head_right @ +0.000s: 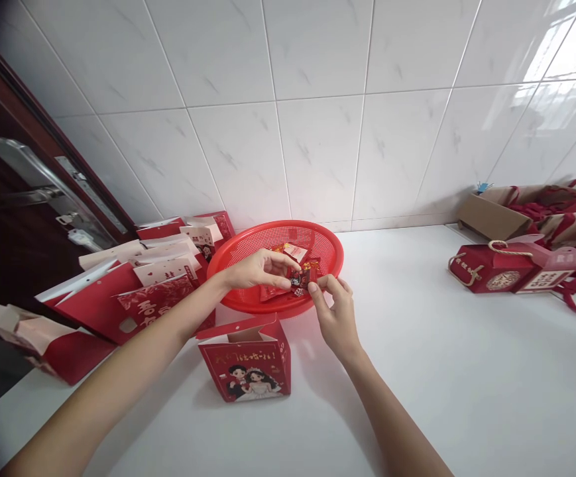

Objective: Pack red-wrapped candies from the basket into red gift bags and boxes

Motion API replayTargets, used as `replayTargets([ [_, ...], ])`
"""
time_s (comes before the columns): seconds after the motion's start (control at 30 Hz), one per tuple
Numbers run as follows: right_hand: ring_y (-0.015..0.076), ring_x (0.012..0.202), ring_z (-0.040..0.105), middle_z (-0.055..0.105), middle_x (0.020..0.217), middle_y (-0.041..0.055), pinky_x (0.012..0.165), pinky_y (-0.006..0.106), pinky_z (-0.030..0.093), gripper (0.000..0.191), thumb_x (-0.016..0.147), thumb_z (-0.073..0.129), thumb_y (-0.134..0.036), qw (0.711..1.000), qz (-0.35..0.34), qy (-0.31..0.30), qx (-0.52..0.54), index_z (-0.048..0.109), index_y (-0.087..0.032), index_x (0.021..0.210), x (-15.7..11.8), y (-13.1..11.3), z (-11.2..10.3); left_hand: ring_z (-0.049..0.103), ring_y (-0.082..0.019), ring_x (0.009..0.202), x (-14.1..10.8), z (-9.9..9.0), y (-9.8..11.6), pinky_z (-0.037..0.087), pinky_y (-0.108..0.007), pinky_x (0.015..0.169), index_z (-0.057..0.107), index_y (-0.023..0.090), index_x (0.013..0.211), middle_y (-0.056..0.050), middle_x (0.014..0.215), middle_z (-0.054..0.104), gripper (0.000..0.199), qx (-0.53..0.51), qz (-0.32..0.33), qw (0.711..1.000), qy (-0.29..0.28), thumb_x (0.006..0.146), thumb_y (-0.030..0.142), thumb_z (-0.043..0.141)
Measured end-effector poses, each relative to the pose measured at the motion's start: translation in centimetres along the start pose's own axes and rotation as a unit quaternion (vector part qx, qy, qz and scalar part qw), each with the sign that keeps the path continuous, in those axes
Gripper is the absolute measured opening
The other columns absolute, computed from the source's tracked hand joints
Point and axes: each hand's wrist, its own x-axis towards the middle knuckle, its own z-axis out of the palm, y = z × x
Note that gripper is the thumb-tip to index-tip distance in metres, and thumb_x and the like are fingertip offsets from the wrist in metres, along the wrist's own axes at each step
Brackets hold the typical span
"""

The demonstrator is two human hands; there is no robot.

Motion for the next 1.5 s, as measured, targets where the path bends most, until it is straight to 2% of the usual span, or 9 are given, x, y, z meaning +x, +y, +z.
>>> replayTargets([
  [0.2,0.0213,0.078,0.062,0.067,0.080,0.0034,0.075,0.035,0.050,0.029,0.097,0.054,-0.047,0.998,0.002,0.069,0.008,0.056,-0.023,0.080,-0.3,-0.3,0.1,0.071,-0.017,0.078,0.1,-4.1,-1.3,0.058,-0.030,0.075,0.078,0.017,0.101,-0.006,0.093,0.080,0.028,0.156,-0.015,0.980,0.120,0.080,0.035,0.074],
  [0.43,0.0229,0.083,0.062,0.066,0.082,0.0037,0.078,0.039,0.050,0.024,0.097,0.053,-0.043,0.995,-0.028,0.088,-0.047,0.056,-0.024,0.083,-0.6,0.6,0.6,0.071,-0.025,0.095,2.6,-8.2,-3.6,0.053,-0.032,0.088,0.076,0.017,0.087,-0.007,0.099,0.079,0.018,0.340,-0.112,0.921,0.155,0.070,0.022,0.071],
  [0.67,0.0265,0.094,0.064,0.071,0.093,0.0052,0.091,0.046,0.047,0.013,0.099,0.052,-0.035,0.984,-0.102,0.056,-0.133,0.055,-0.026,0.090,-0.8,1.3,0.8,0.067,-0.030,0.104,4.6,-8.2,-5.5,0.051,-0.030,0.085,0.074,0.019,0.102,-0.010,0.112,0.075,0.051,0.440,-0.169,0.876,0.104,0.053,0.023,0.085],
  [0.83,0.0249,0.091,0.065,0.070,0.089,0.0031,0.093,0.045,0.046,0.012,0.100,0.051,-0.032,0.981,-0.121,0.051,-0.142,0.054,-0.026,0.090,-0.9,1.3,0.9,0.069,-0.024,0.093,4.7,-8.0,-6.3,0.050,-0.027,0.079,0.075,0.020,0.102,-0.007,0.102,0.078,0.035,0.429,-0.158,0.884,0.097,0.067,0.022,0.077],
  [1.0,0.0248,0.091,0.066,0.072,0.091,0.0030,0.094,0.046,0.045,0.012,0.100,0.052,-0.032,0.980,-0.128,0.051,-0.144,0.053,-0.026,0.089,-0.9,1.2,1.0,0.069,-0.022,0.093,4.4,-8.2,-5.6,0.052,-0.028,0.084,0.076,0.019,0.104,-0.006,0.103,0.080,0.026,0.380,-0.107,0.905,0.161,0.079,0.024,0.068],
  [1.13,0.0246,0.093,0.067,0.074,0.093,0.0027,0.098,0.047,0.044,0.013,0.100,0.053,-0.033,0.984,-0.121,0.039,-0.129,0.059,-0.026,0.089,-0.9,1.2,1.0,0.066,-0.023,0.116,3.3,-6.9,-3.1,0.051,-0.032,0.100,0.066,0.016,0.131,-0.011,0.131,0.071,0.042,0.321,-0.021,0.917,0.234,0.093,0.030,0.057],
  [1.23,0.0259,0.096,0.068,0.076,0.096,0.0040,0.098,0.048,0.045,0.020,0.100,0.054,-0.040,0.993,-0.074,0.029,-0.085,0.066,-0.026,0.092,-0.7,0.6,0.7,0.063,-0.023,0.124,1.6,-4.0,-1.0,0.051,-0.034,0.105,0.063,0.019,0.135,-0.011,0.139,0.064,0.046,0.276,0.060,0.928,0.243,0.093,0.037,0.061],
  [1.33,0.0268,0.098,0.069,0.077,0.101,0.0066,0.090,0.044,0.051,0.031,0.099,0.053,-0.051,0.999,-0.008,0.041,0.011,0.069,-0.025,0.101,-0.3,-0.3,0.1,0.063,-0.026,0.123,-0.3,-0.3,0.5,0.056,-0.038,0.100,0.074,0.023,0.118,-0.011,0.135,0.061,0.032,0.198,0.184,0.944,0.188,0.087,0.032,0.072],
  [1.5,0.0228,0.087,0.069,0.076,0.098,0.0066,0.077,0.036,0.056,0.035,0.095,0.061,-0.054,0.992,0.029,0.027,0.122,0.069,-0.022,0.107,-0.1,-1.3,-0.3,0.058,-0.025,0.129,-1.4,3.9,1.6,0.053,-0.043,0.107,0.076,0.028,0.113,-0.009,0.131,0.059,0.030,0.244,0.267,0.926,0.109,0.087,0.015,0.070],
])
